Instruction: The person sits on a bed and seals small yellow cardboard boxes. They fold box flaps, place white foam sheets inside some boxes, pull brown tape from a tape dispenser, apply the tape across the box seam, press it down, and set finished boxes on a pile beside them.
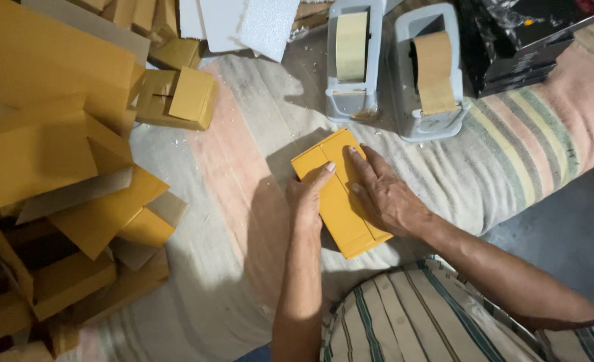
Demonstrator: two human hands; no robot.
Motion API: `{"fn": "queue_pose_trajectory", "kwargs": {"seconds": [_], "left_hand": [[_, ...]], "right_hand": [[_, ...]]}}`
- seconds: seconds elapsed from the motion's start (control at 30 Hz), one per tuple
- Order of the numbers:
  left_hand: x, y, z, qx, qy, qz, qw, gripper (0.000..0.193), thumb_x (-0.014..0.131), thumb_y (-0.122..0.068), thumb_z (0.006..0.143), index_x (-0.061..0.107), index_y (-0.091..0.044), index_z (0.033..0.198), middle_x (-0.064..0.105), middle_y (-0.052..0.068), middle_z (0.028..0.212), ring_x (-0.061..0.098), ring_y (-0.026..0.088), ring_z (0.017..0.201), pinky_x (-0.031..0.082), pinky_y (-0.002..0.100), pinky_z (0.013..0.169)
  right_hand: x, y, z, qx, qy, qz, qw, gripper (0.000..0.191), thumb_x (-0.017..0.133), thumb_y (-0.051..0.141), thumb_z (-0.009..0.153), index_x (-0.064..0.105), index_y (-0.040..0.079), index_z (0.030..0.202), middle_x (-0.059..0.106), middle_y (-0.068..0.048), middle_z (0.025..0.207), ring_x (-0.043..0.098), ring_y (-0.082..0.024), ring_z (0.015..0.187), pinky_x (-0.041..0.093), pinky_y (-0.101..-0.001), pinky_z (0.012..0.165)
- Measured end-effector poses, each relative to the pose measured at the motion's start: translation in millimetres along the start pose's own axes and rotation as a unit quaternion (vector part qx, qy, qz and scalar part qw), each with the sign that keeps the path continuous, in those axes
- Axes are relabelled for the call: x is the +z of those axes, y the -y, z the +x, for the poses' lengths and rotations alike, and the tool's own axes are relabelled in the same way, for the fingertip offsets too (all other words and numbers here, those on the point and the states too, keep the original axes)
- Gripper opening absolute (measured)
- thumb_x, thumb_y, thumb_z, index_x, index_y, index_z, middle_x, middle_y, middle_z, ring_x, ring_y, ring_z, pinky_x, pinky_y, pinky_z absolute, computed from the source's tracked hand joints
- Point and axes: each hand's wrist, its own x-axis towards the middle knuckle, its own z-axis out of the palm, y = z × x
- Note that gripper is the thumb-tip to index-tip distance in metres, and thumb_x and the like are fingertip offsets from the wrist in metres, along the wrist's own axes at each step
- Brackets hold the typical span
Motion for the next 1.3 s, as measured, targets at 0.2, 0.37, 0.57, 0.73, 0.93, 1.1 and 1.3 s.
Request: {"fn": "queue_pose_trajectory", "kwargs": {"seconds": [0.2,0.37,0.57,0.73,0.93,1.1,1.3], "left_hand": [[-2.1,-4.7,1.0,-0.029,0.022,0.016,0.999,0.050,0.088,-0.007,0.070,0.069,0.002,0.116,0.074,0.012,0.107,0.073,0.021,0.091,0.061,0.036,0.080],[7.4,-12.8,-9.9,-0.024,0.097,-0.042,0.994,0.051,0.086,-0.007,0.071,0.068,0.003,0.118,0.074,0.013,0.108,0.074,0.023,0.093,0.061,0.037,0.082],[40.6,-1.9,-36.1,0.052,0.156,0.003,0.986,0.055,0.088,-0.005,0.072,0.061,-0.002,0.120,0.071,0.009,0.111,0.072,0.019,0.100,0.060,0.035,0.089],[69.7,11.5,-48.1,-0.001,0.205,-0.009,0.979,0.054,0.088,-0.007,0.074,0.062,-0.001,0.121,0.072,0.010,0.112,0.071,0.018,0.101,0.059,0.034,0.090],[87.1,20.5,-58.1,-0.005,0.236,0.015,0.972,0.047,0.087,-0.008,0.078,0.068,0.002,0.120,0.074,0.009,0.110,0.071,0.018,0.099,0.058,0.034,0.088],[93.9,24.6,-56.7,-0.055,0.213,0.008,0.975,0.046,0.086,-0.006,0.076,0.069,0.000,0.117,0.074,0.009,0.108,0.071,0.018,0.096,0.059,0.034,0.086],[99.7,38.4,-41.2,-0.091,0.195,-0.008,0.977,0.045,0.087,-0.004,0.074,0.068,0.002,0.114,0.074,0.010,0.105,0.072,0.019,0.091,0.060,0.034,0.082]], "right_hand": [[1.4,-6.1,-6.8,-0.067,-0.050,0.008,0.996,0.074,0.055,0.026,0.101,0.017,0.000,0.158,0.024,-0.035,0.160,0.034,-0.051,0.143,0.035,-0.0488,0.116],[5.4,0.4,-9.0,0.069,-0.082,0.299,0.948,0.105,0.081,0.021,0.082,0.010,-0.004,0.156,0.035,-0.023,0.156,0.042,-0.034,0.141,0.042,-0.0432,0.110],[-23.3,-16.4,-30.2,0.154,-0.090,0.464,0.867,0.085,0.085,0.010,0.072,0.043,-0.004,0.145,0.068,-0.016,0.128,0.068,-0.022,0.115,0.058,-0.0373,0.095],[-38.1,-40.7,-55.6,0.181,-0.117,0.469,0.857,0.078,0.085,0.010,0.071,0.047,-0.005,0.139,0.070,-0.015,0.123,0.070,-0.021,0.111,0.058,-0.0375,0.094],[-43.0,-60.3,-71.1,0.185,-0.126,0.440,0.870,0.081,0.088,0.014,0.069,0.049,-0.005,0.137,0.070,-0.014,0.122,0.068,-0.021,0.114,0.055,-0.0366,0.097],[-50.4,-59.1,-72.8,0.224,-0.110,0.396,0.884,0.083,0.089,0.023,0.069,0.049,-0.004,0.136,0.072,-0.016,0.121,0.068,-0.023,0.114,0.055,-0.0366,0.097],[-87.2,-53.0,-71.0,0.344,-0.045,0.073,0.935,0.068,0.069,0.052,0.087,0.059,0.009,0.140,0.072,-0.017,0.115,0.072,-0.030,0.104,0.056,-0.0414,0.091]]}}
